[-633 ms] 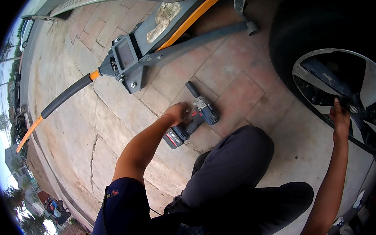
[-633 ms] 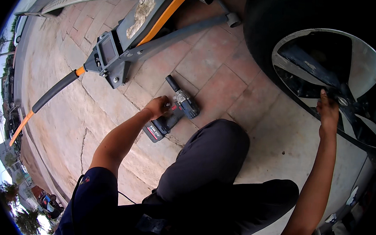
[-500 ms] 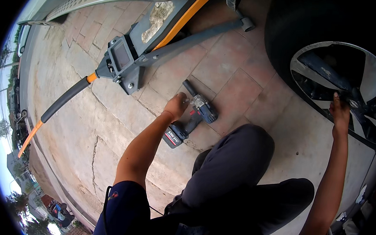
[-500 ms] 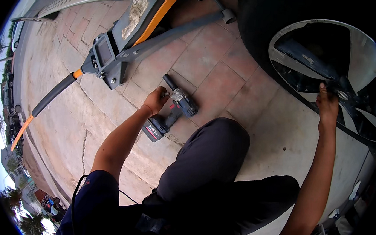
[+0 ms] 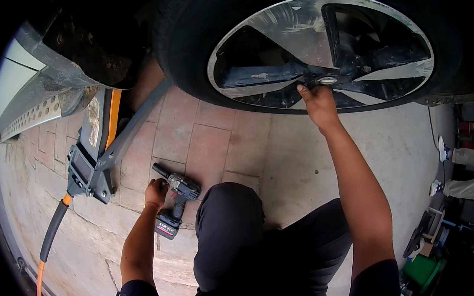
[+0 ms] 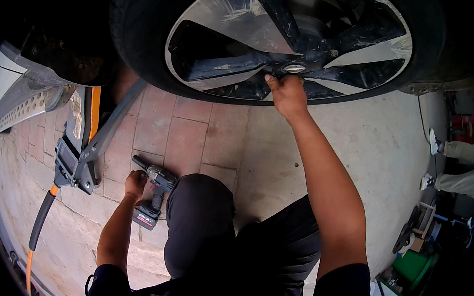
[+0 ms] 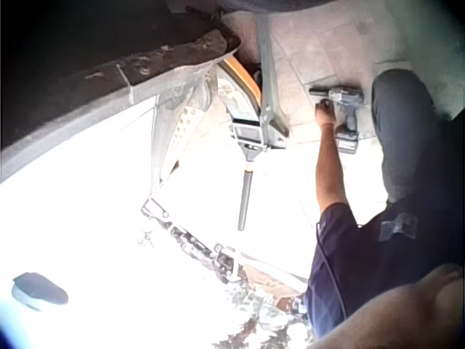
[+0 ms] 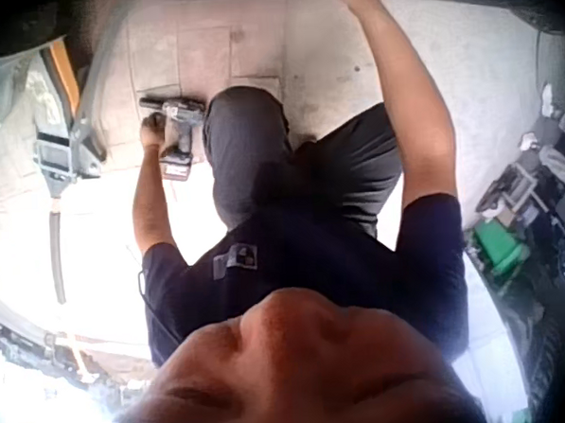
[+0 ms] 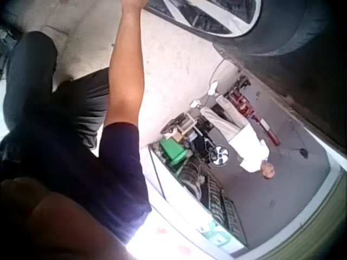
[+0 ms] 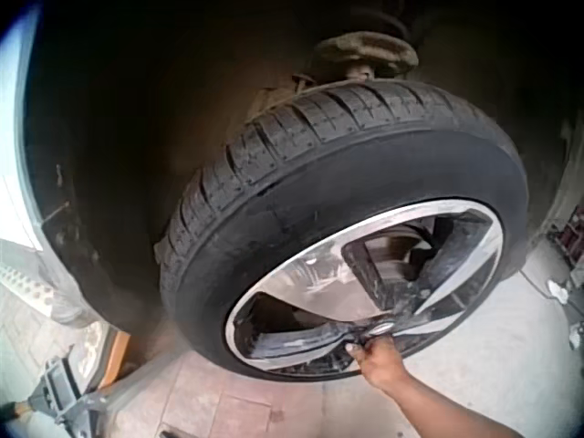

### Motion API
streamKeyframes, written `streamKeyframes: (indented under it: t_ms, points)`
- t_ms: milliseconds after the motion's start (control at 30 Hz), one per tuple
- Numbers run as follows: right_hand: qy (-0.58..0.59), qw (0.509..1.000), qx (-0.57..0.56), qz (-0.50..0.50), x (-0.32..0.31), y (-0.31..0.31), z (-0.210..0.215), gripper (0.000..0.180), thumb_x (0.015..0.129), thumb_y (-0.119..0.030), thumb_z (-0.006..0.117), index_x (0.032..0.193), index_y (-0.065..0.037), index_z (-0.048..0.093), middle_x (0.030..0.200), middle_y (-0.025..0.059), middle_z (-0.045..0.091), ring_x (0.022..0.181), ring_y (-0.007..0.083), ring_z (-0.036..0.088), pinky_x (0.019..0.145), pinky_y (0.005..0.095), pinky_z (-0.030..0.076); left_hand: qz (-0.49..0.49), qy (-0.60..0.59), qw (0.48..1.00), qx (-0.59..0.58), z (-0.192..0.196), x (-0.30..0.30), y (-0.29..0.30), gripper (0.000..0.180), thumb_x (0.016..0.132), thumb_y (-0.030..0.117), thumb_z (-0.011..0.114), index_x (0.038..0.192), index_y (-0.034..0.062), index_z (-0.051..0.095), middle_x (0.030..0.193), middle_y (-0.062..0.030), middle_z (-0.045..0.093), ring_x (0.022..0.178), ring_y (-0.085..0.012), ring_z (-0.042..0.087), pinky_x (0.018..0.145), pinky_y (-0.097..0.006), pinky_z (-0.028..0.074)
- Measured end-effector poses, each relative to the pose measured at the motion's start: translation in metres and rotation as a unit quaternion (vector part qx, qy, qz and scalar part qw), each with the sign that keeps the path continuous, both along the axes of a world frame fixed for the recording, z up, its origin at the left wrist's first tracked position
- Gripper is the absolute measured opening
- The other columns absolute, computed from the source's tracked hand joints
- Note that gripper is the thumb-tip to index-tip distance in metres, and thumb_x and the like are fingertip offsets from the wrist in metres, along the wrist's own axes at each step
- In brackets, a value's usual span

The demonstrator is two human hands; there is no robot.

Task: The person lifts a tire and mounts it onto the wheel hub of a white car. They hand-tighten the lug nuts to secure the wheel, then use a cordless impact wrench to fully tighten the nuts. Finally, the person lowers the car using a hydraulic floor jack.

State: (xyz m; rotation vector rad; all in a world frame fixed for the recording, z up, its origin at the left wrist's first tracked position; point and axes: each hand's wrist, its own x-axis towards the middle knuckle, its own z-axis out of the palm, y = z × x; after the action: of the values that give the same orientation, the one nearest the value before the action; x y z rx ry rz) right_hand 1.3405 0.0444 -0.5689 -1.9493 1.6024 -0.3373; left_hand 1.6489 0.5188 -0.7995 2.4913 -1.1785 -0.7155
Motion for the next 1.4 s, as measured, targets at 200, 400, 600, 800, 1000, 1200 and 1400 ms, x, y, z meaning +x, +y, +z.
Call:
streamKeyframes:
  t_ms: [200,400,600,800,1000,1200,1400]
  points:
    - [-0.014,0.997,0.073,0.02,-0.019,-0.008,-0.01,0.046,0.091,-0.034,0.066,0.108,0.008,0.063,0.12,0.0311,0.059,0.117,0.0421,0.056,0.099,0.0444,0.048,0.199,0.109,0.951,-0.21,0.137,-0.037,-0.086,0.021,0.089,0.019,0.075,0.102,0.0023,0.071,0.074,0.0036,0.06,0.067,-0.0055,0.05,0.062,-0.024,0.043]
    - [-0.018,0.998,0.031,0.043,-0.003,0.006,0.006,0.046,0.084,-0.015,0.063,0.121,0.011,0.053,0.133,0.0319,0.049,0.121,0.0417,0.056,0.102,0.0427,0.048,-0.161,0.137,0.922,-0.324,0.353,-0.164,-0.287,0.025,0.085,0.014,0.078,0.105,0.002,0.07,0.093,-0.009,0.066,0.084,-0.0194,0.061,0.078,-0.03,0.049]
    - [-0.063,0.994,0.074,0.052,0.0,0.013,0.019,0.052,0.086,-0.02,0.067,0.126,0.009,0.049,0.129,0.0269,0.048,0.116,0.0444,0.057,0.099,0.0435,0.05,-0.385,-0.043,0.902,-0.189,0.387,-0.191,-0.386,0.032,0.081,0.02,0.08,0.106,0.0023,0.07,0.099,-0.0182,0.067,0.091,-0.0369,0.065,0.081,-0.039,0.051]
    - [-0.1,0.992,0.078,0.009,-0.007,0.01,0.015,0.047,0.089,-0.029,0.065,0.122,0.004,0.057,0.132,0.03,0.048,0.114,0.0426,0.059,0.099,0.0456,0.05,-0.317,0.031,0.934,-0.159,0.367,-0.202,-0.407,0.028,0.081,0.02,0.078,0.102,0.002,0.071,0.095,-0.0166,0.07,0.087,-0.0328,0.067,0.081,-0.036,0.052]
    - [-0.283,0.94,0.17,0.083,-0.04,0.016,0.031,0.042,0.092,-0.031,0.066,0.12,0.0,0.059,0.102,0.021,0.067,0.096,0.0295,0.066,0.084,0.0406,0.055,-0.246,0.165,0.93,-0.219,0.345,-0.198,-0.402,0.034,0.087,0.031,0.079,0.1,-0.0001,0.07,0.078,-0.0087,0.066,0.068,-0.0159,0.06,0.065,-0.03,0.05]
    - [-0.588,0.805,0.066,0.035,-0.058,0.065,0.07,0.036,0.094,-0.016,0.071,0.124,0.0,0.056,0.099,0.0038,0.063,0.088,0.0096,0.06,0.076,0.0266,0.052,-0.059,0.532,0.843,-0.057,0.37,-0.205,-0.4,0.04,0.093,0.041,0.07,0.099,0.0013,0.067,0.066,0.0004,0.054,0.047,-0.0074,0.042,0.042,-0.022,0.028]
    - [-0.644,0.754,0.113,-0.066,-0.041,0.059,0.068,0.031,0.096,-0.015,0.067,0.123,-0.001,0.058,0.097,0.0035,0.063,0.087,0.0099,0.061,0.078,0.0259,0.053,0.015,0.388,0.916,-0.1,0.385,-0.204,-0.394,0.042,0.092,0.043,0.071,0.101,0.0014,0.067,0.069,-0.0003,0.056,0.047,-0.0078,0.044,0.04,-0.023,0.027]
